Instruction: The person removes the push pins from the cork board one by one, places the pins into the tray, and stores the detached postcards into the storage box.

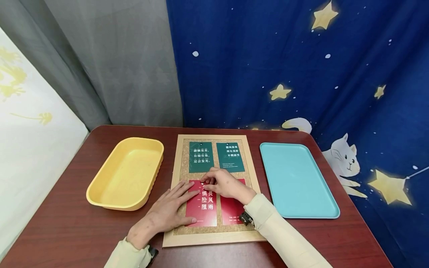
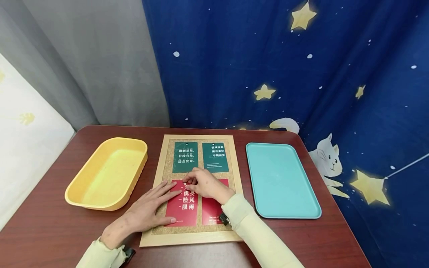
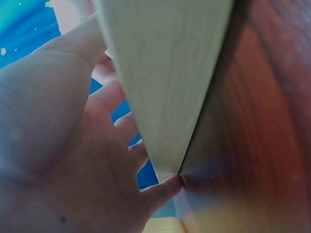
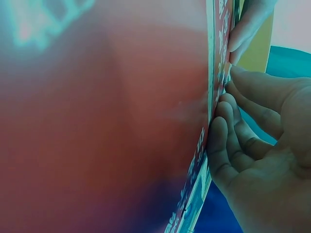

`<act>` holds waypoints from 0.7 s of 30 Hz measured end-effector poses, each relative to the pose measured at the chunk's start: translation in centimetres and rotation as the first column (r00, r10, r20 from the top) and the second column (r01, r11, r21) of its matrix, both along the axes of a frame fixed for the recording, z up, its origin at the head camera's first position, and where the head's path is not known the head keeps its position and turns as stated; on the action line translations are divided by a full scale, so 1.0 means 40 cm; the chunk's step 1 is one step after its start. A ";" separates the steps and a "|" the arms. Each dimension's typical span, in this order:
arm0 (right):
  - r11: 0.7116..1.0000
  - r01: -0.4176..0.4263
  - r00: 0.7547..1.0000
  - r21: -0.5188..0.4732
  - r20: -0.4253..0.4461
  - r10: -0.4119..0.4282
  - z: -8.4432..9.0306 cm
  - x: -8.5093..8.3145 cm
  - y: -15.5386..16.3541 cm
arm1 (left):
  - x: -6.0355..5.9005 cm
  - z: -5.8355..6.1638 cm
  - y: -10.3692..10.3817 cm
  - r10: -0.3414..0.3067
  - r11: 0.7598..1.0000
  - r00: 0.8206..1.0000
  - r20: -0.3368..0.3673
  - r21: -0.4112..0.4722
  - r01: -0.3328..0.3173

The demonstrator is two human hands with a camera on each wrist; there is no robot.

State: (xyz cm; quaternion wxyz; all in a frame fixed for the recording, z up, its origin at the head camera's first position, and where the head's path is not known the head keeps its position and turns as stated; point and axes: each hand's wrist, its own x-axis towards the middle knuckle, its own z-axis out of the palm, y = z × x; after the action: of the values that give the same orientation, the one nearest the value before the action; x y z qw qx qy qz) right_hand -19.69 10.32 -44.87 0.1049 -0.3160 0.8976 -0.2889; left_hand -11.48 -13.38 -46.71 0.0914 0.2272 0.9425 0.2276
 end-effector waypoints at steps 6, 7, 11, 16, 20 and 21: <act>1.000 0.006 1.000 0.018 -0.006 -0.006 0.002 -0.005 -0.002 | -0.002 0.010 -0.003 0.000 1.000 1.000 -0.008 -0.002 0.000; 1.000 0.004 1.000 0.017 -0.006 -0.004 0.002 -0.006 -0.002 | -0.002 0.011 -0.003 0.000 1.000 1.000 -0.010 -0.001 0.000; 1.000 -0.001 1.000 0.017 0.002 0.001 0.003 -0.011 -0.001 | -0.003 0.013 -0.003 0.000 1.000 1.000 -0.002 0.002 0.000; 1.000 0.007 1.000 0.001 0.009 -0.007 0.002 -0.011 -0.002 | -0.003 0.009 0.001 -0.002 1.000 1.000 -0.001 0.017 0.002; 1.000 0.019 0.999 -0.013 0.034 -0.019 -0.002 -0.011 -0.005 | 0.001 0.005 0.002 -0.003 1.000 1.000 -0.010 0.021 0.004; 1.000 0.022 0.999 -0.013 0.040 -0.021 -0.002 -0.011 -0.006 | 0.002 0.004 0.002 -0.003 1.000 1.000 -0.011 0.022 0.003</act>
State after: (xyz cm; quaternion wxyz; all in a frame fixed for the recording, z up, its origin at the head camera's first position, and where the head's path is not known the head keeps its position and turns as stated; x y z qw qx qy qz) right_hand -20.13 10.07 -44.95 0.1174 -0.3013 0.8966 -0.3024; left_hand -11.38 -13.28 -46.54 0.0843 0.2308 0.9401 0.2364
